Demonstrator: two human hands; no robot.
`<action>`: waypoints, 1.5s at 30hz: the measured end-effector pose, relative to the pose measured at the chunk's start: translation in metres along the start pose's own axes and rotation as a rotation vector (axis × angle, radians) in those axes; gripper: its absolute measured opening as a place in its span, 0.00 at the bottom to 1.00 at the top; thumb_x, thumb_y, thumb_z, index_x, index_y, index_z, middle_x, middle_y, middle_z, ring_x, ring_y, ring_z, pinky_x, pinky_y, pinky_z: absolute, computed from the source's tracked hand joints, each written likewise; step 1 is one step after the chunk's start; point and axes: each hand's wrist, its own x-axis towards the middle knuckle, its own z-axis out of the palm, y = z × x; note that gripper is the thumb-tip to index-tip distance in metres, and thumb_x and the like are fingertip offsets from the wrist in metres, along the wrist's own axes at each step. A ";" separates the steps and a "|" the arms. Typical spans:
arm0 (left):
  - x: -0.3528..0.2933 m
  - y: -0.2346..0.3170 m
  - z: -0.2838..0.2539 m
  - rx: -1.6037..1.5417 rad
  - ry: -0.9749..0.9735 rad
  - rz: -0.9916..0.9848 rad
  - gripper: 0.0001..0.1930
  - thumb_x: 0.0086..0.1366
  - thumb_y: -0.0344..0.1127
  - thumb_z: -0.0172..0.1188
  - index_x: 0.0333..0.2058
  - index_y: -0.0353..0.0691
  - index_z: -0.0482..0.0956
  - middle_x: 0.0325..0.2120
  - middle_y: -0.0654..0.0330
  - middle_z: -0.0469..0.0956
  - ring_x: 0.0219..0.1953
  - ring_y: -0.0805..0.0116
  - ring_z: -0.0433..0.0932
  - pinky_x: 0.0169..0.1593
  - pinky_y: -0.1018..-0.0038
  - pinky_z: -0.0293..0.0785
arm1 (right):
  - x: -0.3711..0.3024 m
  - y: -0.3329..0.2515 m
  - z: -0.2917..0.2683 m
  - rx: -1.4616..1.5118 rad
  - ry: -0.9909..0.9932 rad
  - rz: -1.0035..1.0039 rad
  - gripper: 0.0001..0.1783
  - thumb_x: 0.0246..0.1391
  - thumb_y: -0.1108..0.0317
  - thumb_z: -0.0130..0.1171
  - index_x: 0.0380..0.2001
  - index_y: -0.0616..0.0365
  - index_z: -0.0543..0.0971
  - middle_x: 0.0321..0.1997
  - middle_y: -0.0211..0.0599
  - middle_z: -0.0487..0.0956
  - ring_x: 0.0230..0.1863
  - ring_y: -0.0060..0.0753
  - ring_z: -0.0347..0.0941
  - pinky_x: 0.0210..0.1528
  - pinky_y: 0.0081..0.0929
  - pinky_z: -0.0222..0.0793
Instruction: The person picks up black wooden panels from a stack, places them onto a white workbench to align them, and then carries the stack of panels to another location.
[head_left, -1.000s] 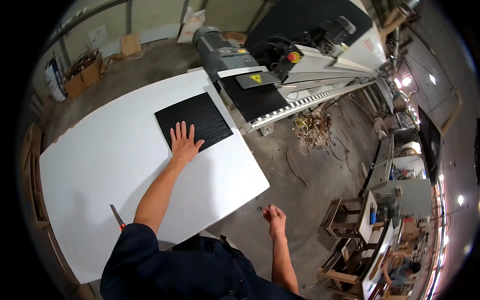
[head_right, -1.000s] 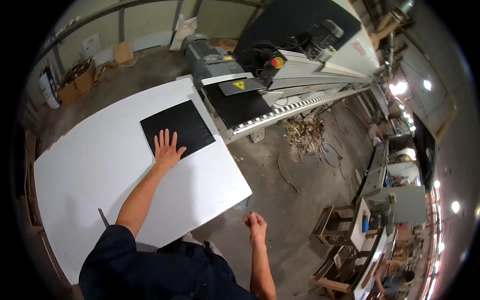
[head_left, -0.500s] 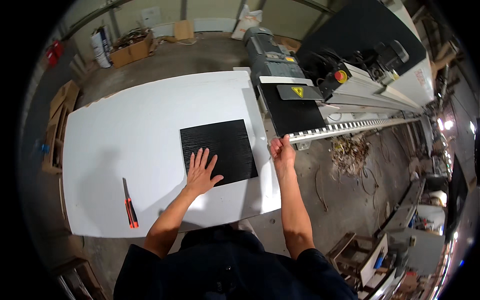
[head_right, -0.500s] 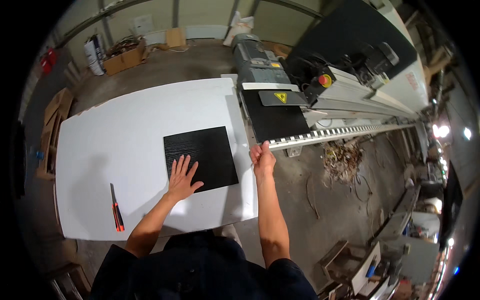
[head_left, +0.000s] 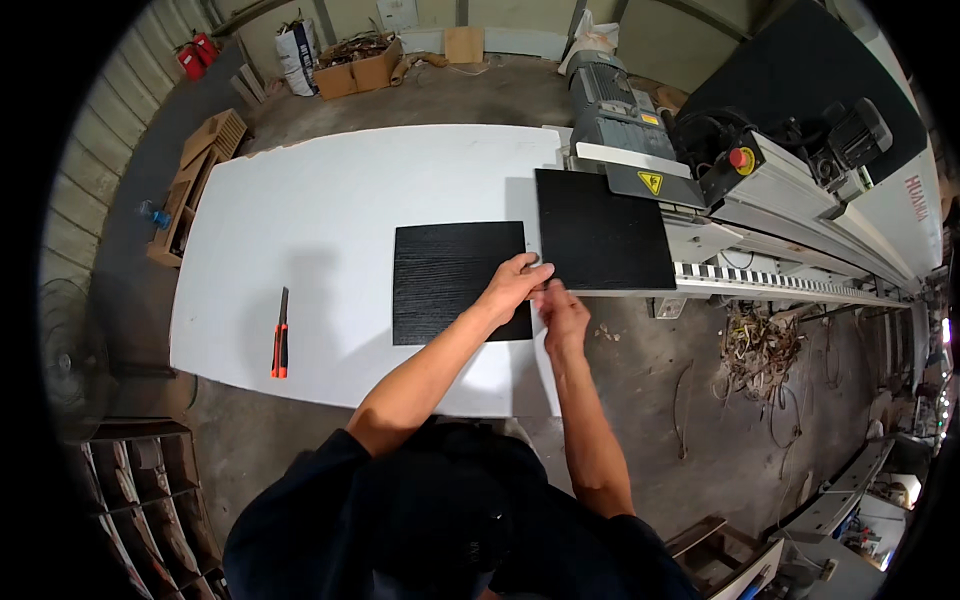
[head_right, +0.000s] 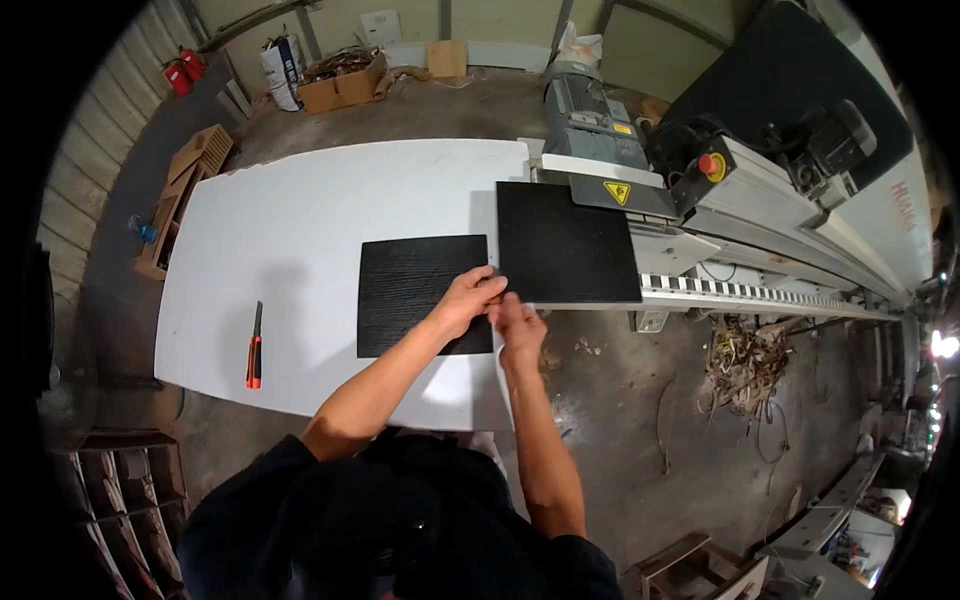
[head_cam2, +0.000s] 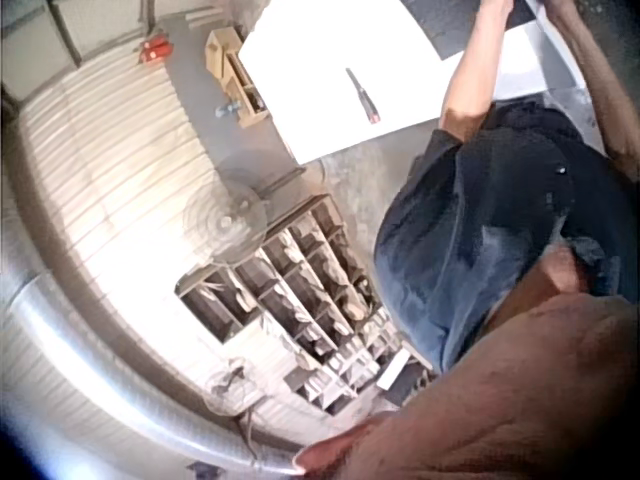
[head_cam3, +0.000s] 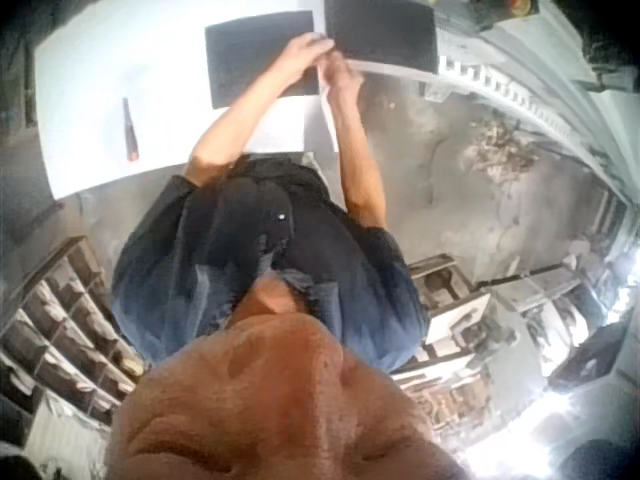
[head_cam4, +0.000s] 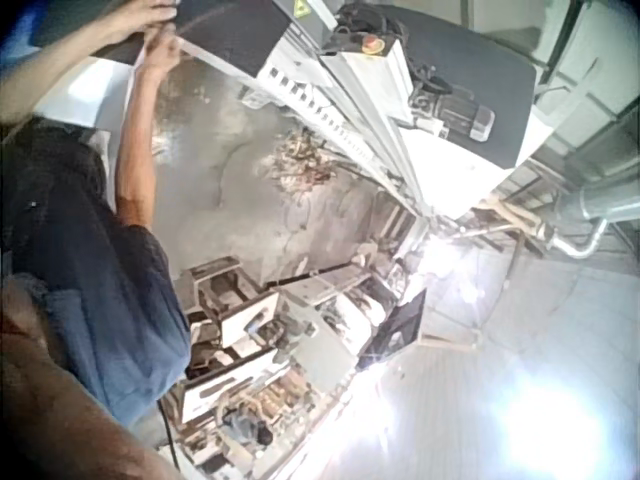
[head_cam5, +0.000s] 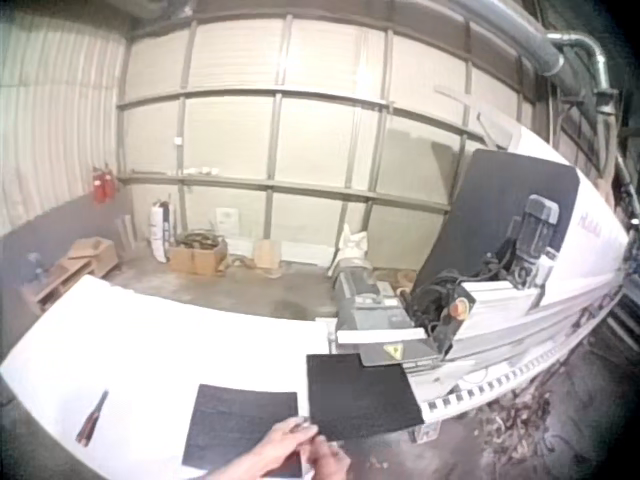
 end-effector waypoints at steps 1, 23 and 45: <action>-0.003 -0.006 -0.005 0.000 0.008 -0.008 0.15 0.61 0.33 0.57 0.44 0.29 0.74 0.31 0.59 0.75 0.32 0.70 0.75 0.36 0.76 0.72 | -0.020 0.003 0.002 -0.042 -0.058 0.063 0.14 0.54 0.60 0.60 0.25 0.60 0.76 0.24 0.35 0.79 0.23 0.22 0.72 0.25 0.16 0.65; -0.314 -0.096 -0.247 0.959 0.063 -0.379 0.10 0.60 0.34 0.52 0.25 0.37 0.80 0.18 0.60 0.78 0.21 0.70 0.74 0.28 0.73 0.72 | -0.055 0.069 -0.066 -0.676 -0.088 -0.261 0.13 0.54 0.66 0.54 0.26 0.67 0.76 0.20 0.32 0.75 0.22 0.20 0.69 0.25 0.20 0.65; -0.309 -0.259 -0.234 0.278 0.179 -0.050 0.14 0.58 0.37 0.57 0.42 0.39 0.78 0.39 0.58 0.80 0.41 0.62 0.76 0.48 0.70 0.70 | -0.049 0.072 -0.079 -0.657 -0.277 -0.221 0.07 0.55 0.69 0.57 0.31 0.62 0.76 0.22 0.28 0.75 0.21 0.17 0.67 0.25 0.17 0.67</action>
